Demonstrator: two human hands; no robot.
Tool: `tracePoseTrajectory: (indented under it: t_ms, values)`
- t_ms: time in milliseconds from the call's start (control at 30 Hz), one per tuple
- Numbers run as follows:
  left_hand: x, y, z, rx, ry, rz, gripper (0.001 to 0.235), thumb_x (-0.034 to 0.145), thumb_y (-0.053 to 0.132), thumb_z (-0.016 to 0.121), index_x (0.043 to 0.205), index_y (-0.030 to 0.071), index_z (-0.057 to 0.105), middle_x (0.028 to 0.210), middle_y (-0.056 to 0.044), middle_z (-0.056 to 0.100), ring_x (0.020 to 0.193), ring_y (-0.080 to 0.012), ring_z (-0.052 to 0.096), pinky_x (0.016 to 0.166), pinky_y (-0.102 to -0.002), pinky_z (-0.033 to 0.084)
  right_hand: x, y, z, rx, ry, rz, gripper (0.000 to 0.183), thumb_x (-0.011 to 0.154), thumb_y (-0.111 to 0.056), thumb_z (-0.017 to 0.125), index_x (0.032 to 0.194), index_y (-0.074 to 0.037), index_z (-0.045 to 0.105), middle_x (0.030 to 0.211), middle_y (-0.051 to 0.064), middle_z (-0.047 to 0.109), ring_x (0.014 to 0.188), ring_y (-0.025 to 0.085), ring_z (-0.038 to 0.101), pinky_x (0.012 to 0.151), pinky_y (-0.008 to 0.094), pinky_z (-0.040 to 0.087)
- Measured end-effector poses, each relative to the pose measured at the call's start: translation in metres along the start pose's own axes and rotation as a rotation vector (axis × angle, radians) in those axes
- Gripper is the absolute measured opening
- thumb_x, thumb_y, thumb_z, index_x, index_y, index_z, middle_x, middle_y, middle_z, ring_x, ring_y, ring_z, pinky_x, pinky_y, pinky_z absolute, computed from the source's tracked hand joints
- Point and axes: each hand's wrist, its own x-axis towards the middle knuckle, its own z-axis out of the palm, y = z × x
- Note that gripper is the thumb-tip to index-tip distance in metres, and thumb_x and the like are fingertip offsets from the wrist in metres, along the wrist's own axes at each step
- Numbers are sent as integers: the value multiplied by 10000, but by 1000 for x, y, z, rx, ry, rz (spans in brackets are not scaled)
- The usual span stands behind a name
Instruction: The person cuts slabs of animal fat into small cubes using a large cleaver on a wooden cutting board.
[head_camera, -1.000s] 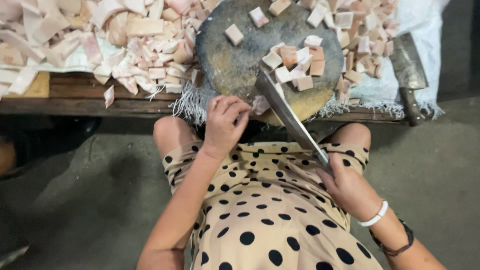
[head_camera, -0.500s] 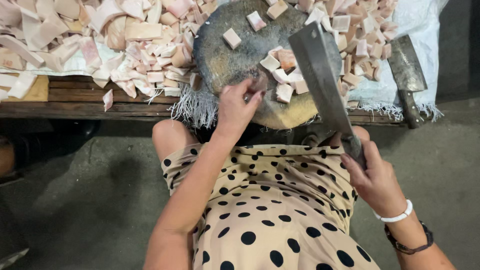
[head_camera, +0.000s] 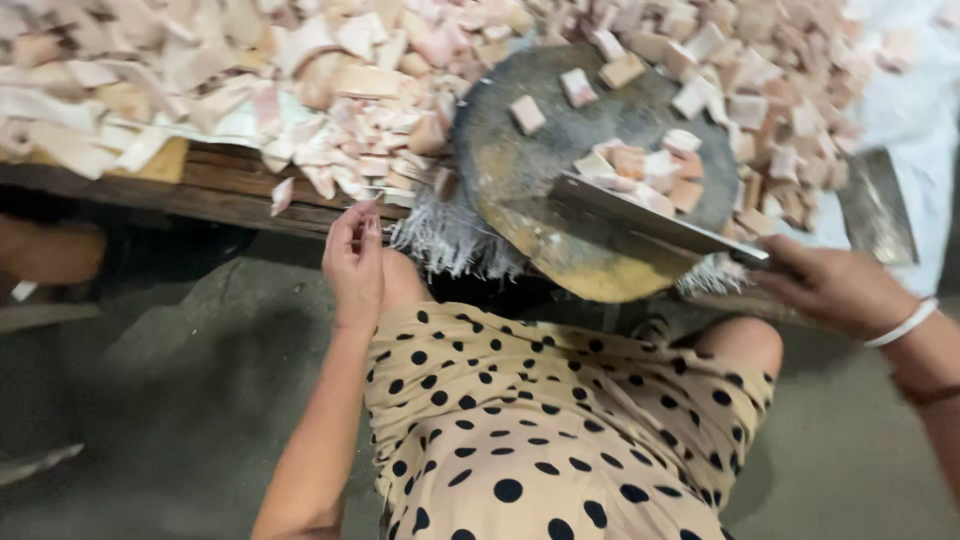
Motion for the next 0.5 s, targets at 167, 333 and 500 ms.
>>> tracePoseTrajectory:
  t_ms: [167, 333, 500]
  values:
    - [14, -13, -19, 38, 43, -78, 228, 1023, 74, 653, 1242, 30, 697, 1101, -62, 634, 897, -112, 590, 777, -253, 511, 67, 56, -36, -384, 139, -79, 366, 868, -406, 690, 1197, -250, 652, 909, 56, 750, 728, 269, 712, 626, 408, 545]
    - [64, -35, -4, 236, -2, 151, 247, 961, 37, 673, 1206, 23, 696, 1097, -138, 641, 989, -278, 640, 896, -366, 522, 130, 98, -68, -307, 204, 114, 359, 901, -396, 695, 1195, -204, 624, 864, 41, 690, 689, 239, 649, 583, 396, 494]
    - [160, -81, 32, 474, -46, 479, 260, 895, -1, 658, 1153, 17, 684, 1208, -252, 606, 1112, -444, 582, 974, -488, 488, 170, 88, -84, -3, 398, 311, 363, 942, -384, 702, 1193, -147, 590, 807, 22, 614, 640, 200, 572, 529, 380, 429]
